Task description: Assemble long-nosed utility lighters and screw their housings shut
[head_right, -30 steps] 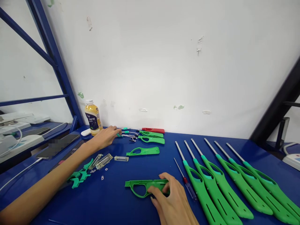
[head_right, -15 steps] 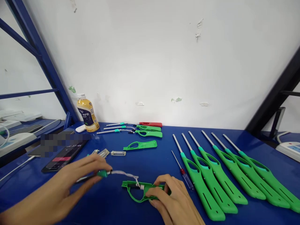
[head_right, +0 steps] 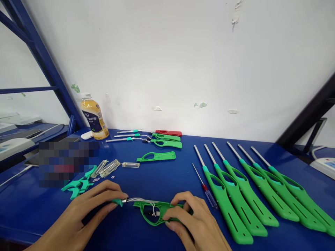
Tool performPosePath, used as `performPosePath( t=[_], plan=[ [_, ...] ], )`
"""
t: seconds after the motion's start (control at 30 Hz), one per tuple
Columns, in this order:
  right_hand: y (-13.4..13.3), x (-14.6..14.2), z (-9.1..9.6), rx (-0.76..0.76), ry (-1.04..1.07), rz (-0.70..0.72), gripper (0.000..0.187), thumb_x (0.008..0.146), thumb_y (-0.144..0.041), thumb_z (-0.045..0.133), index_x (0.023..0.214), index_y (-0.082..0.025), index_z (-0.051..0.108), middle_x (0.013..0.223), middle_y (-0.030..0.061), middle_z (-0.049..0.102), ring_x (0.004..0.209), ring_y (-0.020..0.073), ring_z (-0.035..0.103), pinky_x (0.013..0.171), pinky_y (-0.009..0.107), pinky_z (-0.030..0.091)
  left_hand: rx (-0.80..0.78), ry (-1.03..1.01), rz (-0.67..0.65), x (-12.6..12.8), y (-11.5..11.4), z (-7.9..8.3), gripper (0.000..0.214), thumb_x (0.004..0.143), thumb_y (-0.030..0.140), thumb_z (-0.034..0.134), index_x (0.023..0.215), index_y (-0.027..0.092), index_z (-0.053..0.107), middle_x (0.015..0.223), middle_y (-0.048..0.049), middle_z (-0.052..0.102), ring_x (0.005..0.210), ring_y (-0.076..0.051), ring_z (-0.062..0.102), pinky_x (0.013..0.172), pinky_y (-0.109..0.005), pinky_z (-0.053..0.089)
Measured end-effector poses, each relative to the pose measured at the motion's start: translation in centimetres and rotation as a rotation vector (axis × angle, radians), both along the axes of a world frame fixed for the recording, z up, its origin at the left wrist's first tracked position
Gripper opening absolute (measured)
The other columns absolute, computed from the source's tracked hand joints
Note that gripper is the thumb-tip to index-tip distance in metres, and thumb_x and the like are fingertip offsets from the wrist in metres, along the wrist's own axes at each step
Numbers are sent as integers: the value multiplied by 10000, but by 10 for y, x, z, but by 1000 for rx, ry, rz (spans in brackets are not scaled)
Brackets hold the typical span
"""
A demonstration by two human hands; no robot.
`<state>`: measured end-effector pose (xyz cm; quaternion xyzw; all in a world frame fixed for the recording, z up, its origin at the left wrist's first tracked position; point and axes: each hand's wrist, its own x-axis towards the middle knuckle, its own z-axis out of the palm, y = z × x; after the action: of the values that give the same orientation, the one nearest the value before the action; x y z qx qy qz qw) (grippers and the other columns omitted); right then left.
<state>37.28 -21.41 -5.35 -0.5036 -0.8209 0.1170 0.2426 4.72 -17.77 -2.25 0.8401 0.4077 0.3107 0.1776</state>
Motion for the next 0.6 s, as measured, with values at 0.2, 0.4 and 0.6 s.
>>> performPosePath(
  t=[0.2,0.4,0.6],
  plan=[
    [-3,-3,2,-26,75,-21,192,1042,-266,644,1112,-420,735,1237,-29,696,1041,135,745,898,202,598,66,-93,26,3,0,4,319,1091,237,563,1311,423,698,1195,52,728,1101,-130,727,954,-168,555],
    [-2,-6,6,-81,196,-90,192,963,-195,716,1079,-348,697,975,-59,731,825,113,717,764,153,581,1,60,-32,9,5,-9,376,1106,183,498,1357,374,702,1241,-12,697,1091,-163,724,947,-242,594],
    [-4,-7,9,-32,184,-62,166,978,-250,730,1104,-358,742,1154,-21,774,1012,167,760,898,206,608,-24,138,-88,10,5,-13,428,1120,173,446,1413,398,662,1218,-19,672,1062,-172,710,931,-287,612]
  ],
)
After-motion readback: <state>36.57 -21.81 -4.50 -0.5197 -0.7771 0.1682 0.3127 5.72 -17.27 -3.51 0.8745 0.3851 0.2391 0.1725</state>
